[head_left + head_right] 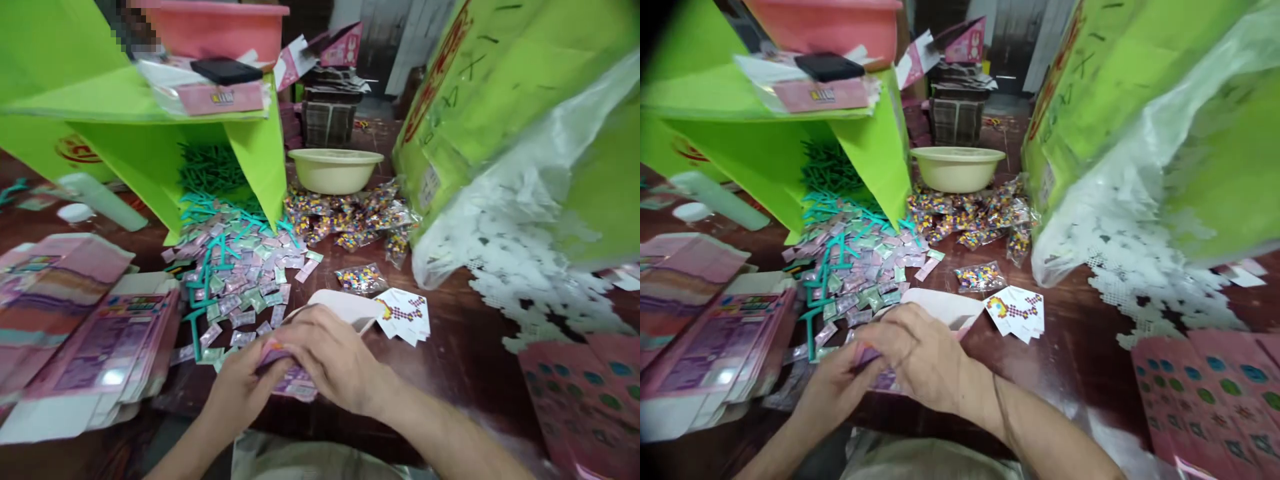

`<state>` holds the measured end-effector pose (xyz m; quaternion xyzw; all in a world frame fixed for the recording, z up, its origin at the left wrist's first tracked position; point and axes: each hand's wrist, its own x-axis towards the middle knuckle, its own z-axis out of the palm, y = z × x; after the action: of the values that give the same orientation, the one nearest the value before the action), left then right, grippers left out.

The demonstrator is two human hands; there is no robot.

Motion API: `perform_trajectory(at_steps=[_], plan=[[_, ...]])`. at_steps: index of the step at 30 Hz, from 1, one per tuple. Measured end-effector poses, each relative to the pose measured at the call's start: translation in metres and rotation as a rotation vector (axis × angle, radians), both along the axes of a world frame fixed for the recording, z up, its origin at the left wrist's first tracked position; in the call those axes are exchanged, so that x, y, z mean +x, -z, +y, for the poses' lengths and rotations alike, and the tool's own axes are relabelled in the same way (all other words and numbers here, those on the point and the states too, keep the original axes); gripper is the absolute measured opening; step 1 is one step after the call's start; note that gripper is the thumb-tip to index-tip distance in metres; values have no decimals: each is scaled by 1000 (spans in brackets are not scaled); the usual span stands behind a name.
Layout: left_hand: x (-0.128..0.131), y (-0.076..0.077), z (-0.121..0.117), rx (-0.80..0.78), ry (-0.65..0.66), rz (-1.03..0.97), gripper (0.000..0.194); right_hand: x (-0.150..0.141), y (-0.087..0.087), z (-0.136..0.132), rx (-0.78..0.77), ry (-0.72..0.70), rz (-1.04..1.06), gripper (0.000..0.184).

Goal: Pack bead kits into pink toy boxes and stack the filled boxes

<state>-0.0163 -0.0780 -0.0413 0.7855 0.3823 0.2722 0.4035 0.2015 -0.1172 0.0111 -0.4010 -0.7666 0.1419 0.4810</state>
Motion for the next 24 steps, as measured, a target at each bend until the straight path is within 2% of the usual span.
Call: perform_trajectory(at_steps=[1, 3, 4, 6, 8, 9, 10, 11, 12, 13, 15, 16, 18, 20, 22, 24], plan=[[11, 3, -2, -128, 46, -20, 19, 9, 2, -7, 28, 9, -43, 29], [27, 11, -4, -363, 38, -82, 19, 30, 13, -20, 89, 170, -90, 39], [33, 17, -4, -462, 0, -122, 24, 41, 24, -25, 75, 293, -87, 48], [42, 32, -3, -605, -33, -236, 54, 62, 50, -35, -84, 461, -18, 63], [48, 49, -1, -670, 42, -339, 95, 77, 76, -43, -378, 387, 166, 69], [49, 57, 0, -686, 101, -374, 111, 83, 87, -48, -517, 295, 278, 67], [50, 63, 2, -699, 159, -393, 118, 88, 95, -53, -621, 208, 378, 62], [51, 68, 4, -714, 212, -386, 114, 92, 101, -57, -693, 147, 453, 57], [52, 70, 6, -723, 250, -360, 100, 95, 104, -62, -734, 119, 493, 52], [53, 71, 8, -705, 269, -329, 78, 99, 104, -65, -741, 121, 499, 44], [56, 68, 13, -568, 240, -262, 35, 104, 102, -69, -675, 177, 421, 28], [58, 65, 15, -480, 191, -249, 29, 105, 100, -70, -615, 222, 362, 21], [65, 59, 17, -369, 74, -280, 29, 106, 97, -70, -497, 302, 299, 13], [70, 54, 18, -386, -5, -346, 28, 104, 94, -69, -429, 320, 346, 22], [74, 50, 18, -431, 24, -370, 33, 101, 91, -68, -421, 284, 376, 34], [76, 45, 20, -449, 117, -342, 27, 101, 84, -66, -460, 238, 319, 27]])
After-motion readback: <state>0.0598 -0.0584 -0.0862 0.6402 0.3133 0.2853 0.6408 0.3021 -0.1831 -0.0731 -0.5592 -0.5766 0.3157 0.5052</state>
